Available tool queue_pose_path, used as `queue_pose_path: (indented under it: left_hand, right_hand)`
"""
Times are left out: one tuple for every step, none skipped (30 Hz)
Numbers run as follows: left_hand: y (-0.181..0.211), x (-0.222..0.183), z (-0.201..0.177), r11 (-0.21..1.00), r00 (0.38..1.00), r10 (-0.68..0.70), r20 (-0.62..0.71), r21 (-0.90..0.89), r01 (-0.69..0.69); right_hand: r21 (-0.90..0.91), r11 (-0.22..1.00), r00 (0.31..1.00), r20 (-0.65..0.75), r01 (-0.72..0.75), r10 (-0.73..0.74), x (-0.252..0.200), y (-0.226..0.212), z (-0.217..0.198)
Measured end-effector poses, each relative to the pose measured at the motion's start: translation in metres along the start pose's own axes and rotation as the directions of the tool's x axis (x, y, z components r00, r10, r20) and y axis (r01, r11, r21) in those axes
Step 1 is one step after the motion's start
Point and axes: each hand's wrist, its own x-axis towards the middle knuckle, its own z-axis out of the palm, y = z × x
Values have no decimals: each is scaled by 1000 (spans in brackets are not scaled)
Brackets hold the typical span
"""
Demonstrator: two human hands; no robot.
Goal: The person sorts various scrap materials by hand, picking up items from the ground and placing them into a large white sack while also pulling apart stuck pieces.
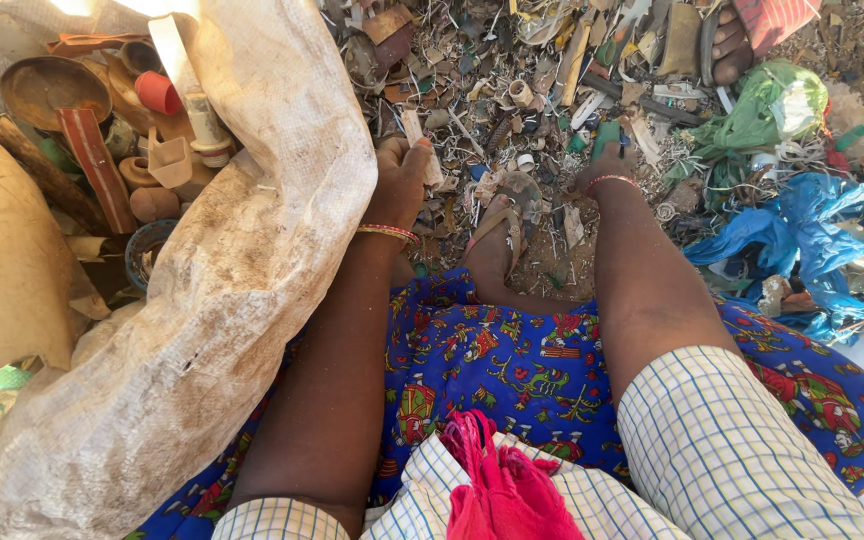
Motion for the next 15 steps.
queue_pose_path:
  left_hand:
    - [0,0,1,999,1000,26,5,30,-26]
    - [0,0,2,998,1000,22,2,52,-22]
    - [0,-1,3,997,1000,17,-1,73,-17]
    - [0,-1,3,995,1000,13,-4,96,-12]
    - [1,-3,3,995,1000,24,-4,92,-24]
    - [3,-3,2,995,999,40,-3,89,-39]
    - [5,-4,1,995,998,55,-2,87,-55]
    - [8,-4,-1,992,999,45,-2,118,-45]
    - [9,-4,-2,988,999,35,-3,148,-34]
    - [10,-5,-1,984,1000,22,-1,176,-22]
    - [10,-5,1,983,999,35,-9,179,-33]
    - [8,-5,3,983,999,45,-17,180,-41]
    - [6,-6,5,982,998,55,-25,181,-50]
    - [5,-5,5,985,997,67,-25,162,-62]
    - [4,-4,6,987,997,79,-26,143,-74]
  right_hand:
    - [26,999,1000,-16,-22,22,-1,-1,2]
    - [51,998,998,-31,-44,46,-3,-1,4]
    - [77,995,997,-45,-65,69,-2,-2,5]
    - [96,995,994,-102,-16,26,-1,-3,6]
    - [113,993,987,-158,35,-17,-2,-2,5]
    - [130,988,974,-218,87,-57,0,-5,4]
    - [160,980,968,-237,118,-78,1,-6,2]
    - [189,970,962,-256,151,-100,2,-7,-1]
    - [217,959,954,-275,183,-120,4,-11,-3]
    - [316,933,962,-260,170,-87,6,-10,-6]
    - [412,898,969,-242,154,-55,8,-12,-7]
    - [501,855,976,-218,135,-26,10,-12,-8]
    - [592,790,966,-260,162,-3,11,-13,-9]
    - [677,710,954,-297,191,27,11,-15,-8]
    - [751,621,942,-331,223,62,10,-17,-8]
